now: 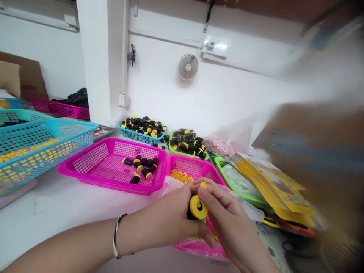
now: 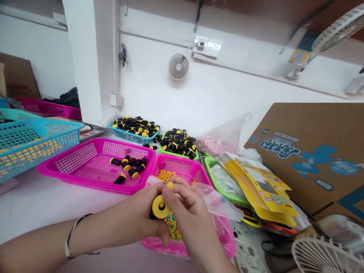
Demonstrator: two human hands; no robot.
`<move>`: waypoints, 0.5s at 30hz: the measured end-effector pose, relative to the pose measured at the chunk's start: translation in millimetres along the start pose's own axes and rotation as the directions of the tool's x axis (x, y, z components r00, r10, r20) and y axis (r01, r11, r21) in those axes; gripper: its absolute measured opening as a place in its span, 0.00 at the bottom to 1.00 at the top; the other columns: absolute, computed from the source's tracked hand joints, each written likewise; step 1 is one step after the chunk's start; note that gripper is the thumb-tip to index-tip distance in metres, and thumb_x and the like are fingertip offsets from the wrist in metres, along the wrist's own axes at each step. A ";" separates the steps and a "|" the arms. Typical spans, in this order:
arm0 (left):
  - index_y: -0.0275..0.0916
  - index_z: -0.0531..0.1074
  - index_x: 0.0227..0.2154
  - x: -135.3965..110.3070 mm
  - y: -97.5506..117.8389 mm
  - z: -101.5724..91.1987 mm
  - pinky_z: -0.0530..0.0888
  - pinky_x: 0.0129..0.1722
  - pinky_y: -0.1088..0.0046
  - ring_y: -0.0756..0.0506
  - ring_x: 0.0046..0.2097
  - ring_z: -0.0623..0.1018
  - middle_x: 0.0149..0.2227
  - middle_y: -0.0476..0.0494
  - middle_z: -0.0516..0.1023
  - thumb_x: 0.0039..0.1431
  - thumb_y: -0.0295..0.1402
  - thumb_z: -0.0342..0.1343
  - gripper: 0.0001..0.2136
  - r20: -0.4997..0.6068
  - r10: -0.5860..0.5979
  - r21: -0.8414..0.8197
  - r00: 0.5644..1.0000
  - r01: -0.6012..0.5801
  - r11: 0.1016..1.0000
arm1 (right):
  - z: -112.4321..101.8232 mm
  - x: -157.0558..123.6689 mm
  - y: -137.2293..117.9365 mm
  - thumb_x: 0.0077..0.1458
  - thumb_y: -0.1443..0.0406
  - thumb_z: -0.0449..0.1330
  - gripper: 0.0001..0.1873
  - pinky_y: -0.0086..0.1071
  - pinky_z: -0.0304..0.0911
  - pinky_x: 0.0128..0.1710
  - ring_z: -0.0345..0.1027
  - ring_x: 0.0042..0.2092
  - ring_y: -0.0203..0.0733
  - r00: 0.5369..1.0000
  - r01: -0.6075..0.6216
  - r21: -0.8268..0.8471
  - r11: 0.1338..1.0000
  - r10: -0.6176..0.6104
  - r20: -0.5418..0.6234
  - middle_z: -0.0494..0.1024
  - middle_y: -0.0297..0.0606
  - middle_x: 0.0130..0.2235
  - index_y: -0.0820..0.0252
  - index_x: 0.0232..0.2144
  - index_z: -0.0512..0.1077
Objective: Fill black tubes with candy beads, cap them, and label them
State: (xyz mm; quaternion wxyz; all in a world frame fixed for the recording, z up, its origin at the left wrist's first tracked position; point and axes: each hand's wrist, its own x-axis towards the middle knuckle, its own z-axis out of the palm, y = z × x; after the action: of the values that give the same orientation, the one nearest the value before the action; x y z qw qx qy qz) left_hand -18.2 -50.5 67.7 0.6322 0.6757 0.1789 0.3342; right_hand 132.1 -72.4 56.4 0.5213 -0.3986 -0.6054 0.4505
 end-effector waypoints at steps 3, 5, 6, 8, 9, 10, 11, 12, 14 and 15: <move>0.40 0.67 0.40 -6.9 2.4 -1.4 0.68 0.33 0.76 0.49 0.37 0.71 0.37 0.50 0.72 0.50 0.28 0.66 0.16 -0.043 -0.017 0.093 0.999 0.021 0.995 | 3.5 4.6 0.7 0.56 0.53 0.65 0.13 0.25 0.67 0.35 0.69 0.40 0.36 1.000 -0.019 0.022 1.000 0.019 -0.001 0.72 0.35 0.39 0.56 0.32 0.79; 0.40 0.64 0.39 -11.6 -1.8 -3.2 0.66 0.32 0.75 0.49 0.34 0.68 0.34 0.50 0.68 0.61 0.41 0.57 0.12 -0.123 -0.060 0.146 0.991 0.078 0.986 | 6.7 6.8 2.0 0.55 0.52 0.64 0.15 0.25 0.67 0.31 0.69 0.36 0.35 0.997 -0.082 0.091 0.993 0.081 0.015 0.73 0.35 0.36 0.57 0.34 0.78; 0.40 0.63 0.38 -12.9 -5.8 -3.5 0.66 0.32 0.75 0.49 0.33 0.67 0.33 0.50 0.66 0.65 0.45 0.51 0.13 -0.167 -0.063 0.146 0.984 0.088 0.985 | 8.7 7.4 3.5 0.55 0.51 0.64 0.16 0.25 0.66 0.28 0.69 0.33 0.35 0.993 -0.118 0.136 0.984 0.117 0.019 0.73 0.34 0.34 0.56 0.36 0.77; 0.41 0.63 0.38 -12.7 -16.5 -1.6 0.67 0.33 0.74 0.49 0.33 0.68 0.33 0.49 0.66 0.68 0.48 0.42 0.16 -0.233 -0.037 0.091 0.972 0.060 0.994 | 12.9 7.2 7.5 0.54 0.49 0.64 0.18 0.24 0.64 0.22 0.68 0.28 0.33 0.985 -0.168 0.218 0.961 0.171 0.003 0.73 0.32 0.31 0.54 0.40 0.75; 0.41 0.63 0.39 -11.2 -22.1 0.6 0.67 0.32 0.74 0.48 0.33 0.69 0.33 0.48 0.67 0.68 0.48 0.42 0.15 -0.259 -0.018 0.036 0.966 0.028 0.999 | 14.8 6.4 9.6 0.53 0.48 0.64 0.19 0.22 0.62 0.20 0.67 0.25 0.31 0.982 -0.181 0.242 0.953 0.190 -0.016 0.73 0.31 0.31 0.54 0.41 0.74; 0.42 0.63 0.39 -9.2 -26.9 3.3 0.67 0.31 0.74 0.48 0.31 0.69 0.32 0.49 0.67 0.68 0.47 0.43 0.14 -0.279 0.002 -0.040 0.960 -0.013 0.999 | 16.6 5.1 11.7 0.53 0.48 0.65 0.21 0.21 0.60 0.18 0.65 0.22 0.29 0.979 -0.188 0.256 0.948 0.202 -0.031 0.73 0.30 0.30 0.53 0.42 0.74; 0.43 0.63 0.39 -7.1 -30.4 6.4 0.66 0.29 0.74 0.48 0.29 0.69 0.29 0.50 0.68 0.67 0.46 0.43 0.13 -0.288 0.016 -0.134 0.958 -0.056 0.989 | 18.0 3.2 13.6 0.52 0.47 0.64 0.22 0.20 0.58 0.17 0.63 0.20 0.27 0.976 -0.202 0.262 0.944 0.217 -0.030 0.73 0.30 0.29 0.53 0.43 0.73; 0.43 0.62 0.39 -5.2 -32.0 9.5 0.65 0.27 0.74 0.49 0.26 0.68 0.25 0.51 0.68 0.67 0.46 0.43 0.12 -0.279 0.020 -0.241 0.960 -0.090 0.966 | 19.0 0.7 15.3 0.53 0.46 0.63 0.23 0.19 0.57 0.16 0.61 0.18 0.26 0.973 -0.220 0.261 0.940 0.230 -0.009 0.72 0.29 0.28 0.53 0.44 0.73; 0.44 0.61 0.38 -2.7 -28.9 13.8 0.61 0.23 0.76 0.50 0.21 0.63 0.18 0.54 0.65 0.65 0.44 0.43 0.10 -0.221 -0.007 -0.470 0.975 -0.100 0.877 | 20.0 -5.7 17.8 0.58 0.46 0.57 0.23 0.21 0.60 0.16 0.62 0.17 0.27 0.981 -0.193 0.210 0.959 0.190 0.034 0.73 0.30 0.29 0.48 0.51 0.69; 0.44 0.61 0.37 -2.2 -24.7 14.6 0.59 0.22 0.77 0.51 0.19 0.61 0.17 0.55 0.64 0.64 0.44 0.44 0.10 -0.192 -0.029 -0.567 0.981 -0.087 0.819 | 19.8 -9.1 18.4 0.60 0.47 0.55 0.25 0.23 0.64 0.17 0.67 0.20 0.30 0.995 -0.097 0.126 0.987 0.095 0.021 0.75 0.33 0.34 0.44 0.57 0.64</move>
State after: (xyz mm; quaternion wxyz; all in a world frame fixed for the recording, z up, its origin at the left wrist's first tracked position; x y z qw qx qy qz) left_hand -5.4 -59.4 43.4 0.7805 0.4218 0.1198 0.4456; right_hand 114.0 -78.5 35.2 0.5186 -0.3899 -0.5595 0.5158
